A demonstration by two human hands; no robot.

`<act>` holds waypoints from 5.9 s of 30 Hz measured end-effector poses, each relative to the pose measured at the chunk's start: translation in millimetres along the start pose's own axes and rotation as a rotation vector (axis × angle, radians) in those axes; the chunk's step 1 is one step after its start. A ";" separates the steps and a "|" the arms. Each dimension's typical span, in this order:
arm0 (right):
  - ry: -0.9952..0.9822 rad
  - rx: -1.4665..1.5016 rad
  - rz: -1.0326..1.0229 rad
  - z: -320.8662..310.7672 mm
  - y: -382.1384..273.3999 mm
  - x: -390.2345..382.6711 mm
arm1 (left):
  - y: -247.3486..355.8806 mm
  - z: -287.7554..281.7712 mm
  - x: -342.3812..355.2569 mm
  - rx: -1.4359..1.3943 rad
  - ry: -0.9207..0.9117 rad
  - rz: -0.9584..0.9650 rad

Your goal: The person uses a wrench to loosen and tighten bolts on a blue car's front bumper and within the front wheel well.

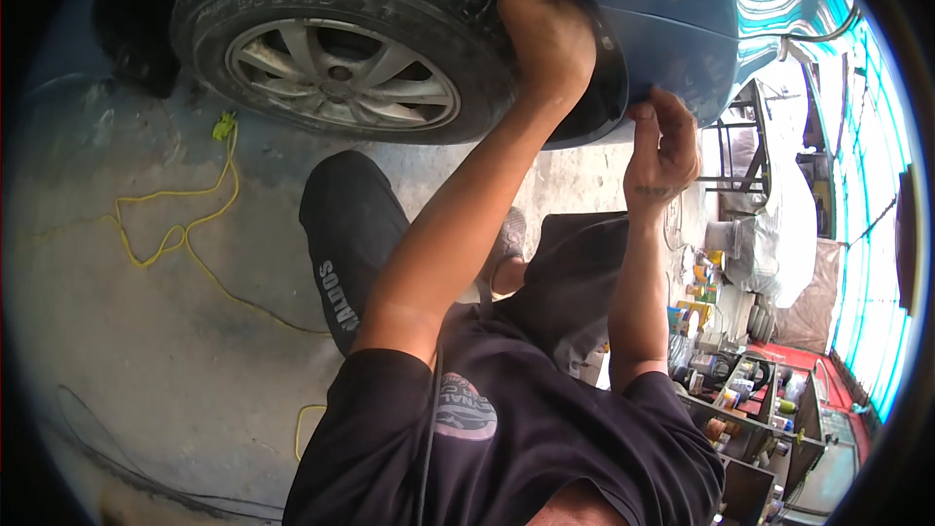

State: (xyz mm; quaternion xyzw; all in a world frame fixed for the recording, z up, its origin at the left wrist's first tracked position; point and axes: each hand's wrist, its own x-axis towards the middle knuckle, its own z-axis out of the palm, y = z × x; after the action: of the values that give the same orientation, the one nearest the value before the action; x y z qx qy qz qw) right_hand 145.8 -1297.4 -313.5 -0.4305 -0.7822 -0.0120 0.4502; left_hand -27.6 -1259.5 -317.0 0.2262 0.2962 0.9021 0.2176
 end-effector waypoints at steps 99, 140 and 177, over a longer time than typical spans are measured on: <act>-0.032 -0.393 -0.204 18.0 -6.2 -38.2 | 18.6 -42.1 -57.0 -0.396 -0.242 -0.722; -0.027 -0.224 -0.284 -28.5 -80.8 -41.2 | 24.1 -47.7 -53.5 0.106 -0.310 -0.239; -0.120 -0.336 -0.147 0.1 -52.8 -28.5 | 19.2 -47.8 -43.9 -0.183 -0.371 -0.408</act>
State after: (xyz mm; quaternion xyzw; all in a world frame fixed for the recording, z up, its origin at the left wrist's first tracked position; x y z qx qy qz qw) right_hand 116.0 -1349.5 -314.4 -0.4415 -0.8238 -0.1498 0.3226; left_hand -23.0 -1317.5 -351.6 0.3026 0.2079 0.8058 0.4647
